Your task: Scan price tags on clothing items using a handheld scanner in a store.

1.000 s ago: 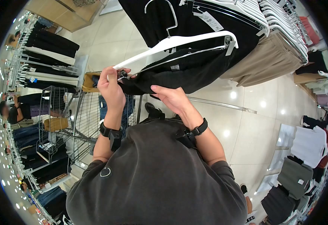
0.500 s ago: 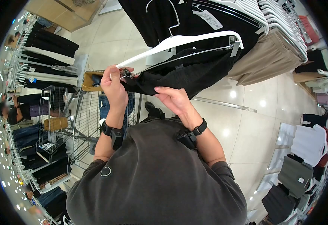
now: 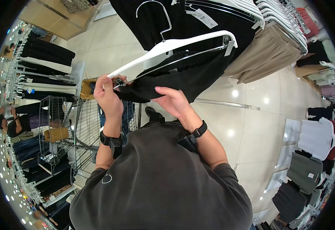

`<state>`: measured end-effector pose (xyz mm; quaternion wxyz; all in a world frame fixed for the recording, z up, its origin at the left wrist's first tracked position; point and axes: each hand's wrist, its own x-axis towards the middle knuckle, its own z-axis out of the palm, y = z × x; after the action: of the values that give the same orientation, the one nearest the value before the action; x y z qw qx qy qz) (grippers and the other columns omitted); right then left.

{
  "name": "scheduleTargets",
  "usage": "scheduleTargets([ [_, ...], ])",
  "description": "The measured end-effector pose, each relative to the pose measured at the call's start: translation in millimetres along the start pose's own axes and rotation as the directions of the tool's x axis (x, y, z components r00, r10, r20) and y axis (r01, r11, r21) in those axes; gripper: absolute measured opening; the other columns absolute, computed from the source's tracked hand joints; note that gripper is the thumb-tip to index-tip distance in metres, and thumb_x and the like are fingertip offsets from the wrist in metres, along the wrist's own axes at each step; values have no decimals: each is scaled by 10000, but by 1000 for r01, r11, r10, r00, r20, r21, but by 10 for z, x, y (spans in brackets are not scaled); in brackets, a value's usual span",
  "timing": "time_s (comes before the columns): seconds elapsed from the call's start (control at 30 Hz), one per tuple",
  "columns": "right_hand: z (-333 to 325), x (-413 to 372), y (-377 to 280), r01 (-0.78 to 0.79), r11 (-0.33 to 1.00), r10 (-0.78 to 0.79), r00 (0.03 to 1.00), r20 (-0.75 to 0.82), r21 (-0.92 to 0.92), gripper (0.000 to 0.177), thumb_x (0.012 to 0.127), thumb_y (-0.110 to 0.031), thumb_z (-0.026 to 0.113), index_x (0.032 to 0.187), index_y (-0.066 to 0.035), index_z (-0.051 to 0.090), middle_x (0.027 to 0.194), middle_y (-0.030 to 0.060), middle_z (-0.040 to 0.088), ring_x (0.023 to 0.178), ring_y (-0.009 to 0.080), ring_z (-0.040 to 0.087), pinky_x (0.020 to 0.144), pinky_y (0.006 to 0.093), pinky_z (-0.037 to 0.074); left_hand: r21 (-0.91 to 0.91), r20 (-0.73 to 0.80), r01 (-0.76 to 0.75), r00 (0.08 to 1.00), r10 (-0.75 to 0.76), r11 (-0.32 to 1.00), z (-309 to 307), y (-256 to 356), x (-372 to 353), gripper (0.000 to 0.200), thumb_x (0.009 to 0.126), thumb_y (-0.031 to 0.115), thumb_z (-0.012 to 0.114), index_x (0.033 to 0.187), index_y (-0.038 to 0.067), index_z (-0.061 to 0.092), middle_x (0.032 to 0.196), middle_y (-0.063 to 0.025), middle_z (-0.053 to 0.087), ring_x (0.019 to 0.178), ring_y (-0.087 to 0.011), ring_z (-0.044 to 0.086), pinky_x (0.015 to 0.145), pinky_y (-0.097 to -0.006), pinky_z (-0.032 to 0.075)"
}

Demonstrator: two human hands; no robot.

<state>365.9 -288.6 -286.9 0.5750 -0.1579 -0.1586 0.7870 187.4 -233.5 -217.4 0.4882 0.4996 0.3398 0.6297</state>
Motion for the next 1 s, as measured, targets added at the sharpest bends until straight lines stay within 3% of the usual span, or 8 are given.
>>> scheduleTargets([
  [0.13, 110, -22, -165, -69, 998, 69, 993, -93, 5, 471, 976, -262, 485, 1295, 85, 495, 1241, 219, 606, 1145, 367, 598, 1010, 465, 456, 100, 17, -99, 995, 98, 990, -48, 65, -25, 355, 983, 312, 559, 956, -41, 562, 837, -152, 680, 769, -189, 670, 692, -326, 571],
  [0.2, 49, -56, -295, -35, 975, -38, 945, -325, -218, 393, 942, -255, 581, 1137, 85, 563, 1123, 212, 650, 997, 360, 668, 865, 402, 548, 102, 22, -122, 993, 120, 987, -22, 169, -28, 359, 977, 314, 573, 951, -43, 564, 835, -146, 681, 768, -183, 669, 707, -308, 557],
  [0.3, -263, -28, -430, 117, 771, -489, 738, -465, -626, 286, 854, -159, 684, 995, 70, 586, 958, 123, 665, 819, 201, 674, 740, 306, 564, 89, -14, -110, 994, 112, 990, -45, 214, -40, 354, 972, 311, 585, 946, -41, 568, 828, -141, 682, 759, -183, 668, 716, -290, 539],
  [0.37, -444, 9, -602, 117, 382, -818, 505, -276, -917, 264, 813, -87, 706, 987, 74, 589, 857, 49, 622, 739, 111, 598, 688, 267, 533, 107, 0, -94, 995, 95, 990, -79, 196, -56, 354, 970, 310, 588, 945, -43, 568, 822, -139, 680, 751, -186, 669, 709, -298, 548],
  [0.43, -640, 26, -748, 162, 352, -850, 467, -242, -922, 271, 803, -99, 713, 985, 58, 586, 849, 30, 614, 757, 80, 570, 661, 243, 495, 139, 9, -97, 995, 97, 986, -100, 150, -76, 353, 970, 308, 588, 944, -44, 567, 818, -138, 678, 747, -188, 669, 701, -306, 556],
  [0.53, -601, -10, -755, 244, 654, -689, 584, -430, -716, 232, 842, -55, 669, 1057, 7, 607, 912, 29, 641, 779, 101, 604, 719, 261, 504, 166, -5, -103, 994, 105, 981, -85, 97, -72, 349, 975, 304, 578, 940, -43, 563, 810, -134, 673, 746, -184, 663, 682, -318, 569],
  [0.63, -566, -43, -772, 396, 816, -561, 719, -411, -421, 225, 870, -12, 611, 1095, -18, 612, 996, 52, 670, 855, 150, 647, 801, 295, 522, 104, -79, -15, 997, 23, 995, -57, 57, -29, 343, 983, 304, 560, 937, -35, 559, 799, -123, 663, 739, -171, 651, 651, -329, 584],
  [1.0, -431, -85, -833, 416, 909, -406, 889, -214, 4, 301, 900, -47, 479, 1184, -53, 576, 1166, 93, 662, 1113, 258, 621, 1007, 423, 457, -59, -230, 255, 937, -262, 965, -374, -207, -6, 339, 997, 317, 526, 904, -9, 541, 790, -99, 613, 711, -180, 652, 602, -361, 609],
])
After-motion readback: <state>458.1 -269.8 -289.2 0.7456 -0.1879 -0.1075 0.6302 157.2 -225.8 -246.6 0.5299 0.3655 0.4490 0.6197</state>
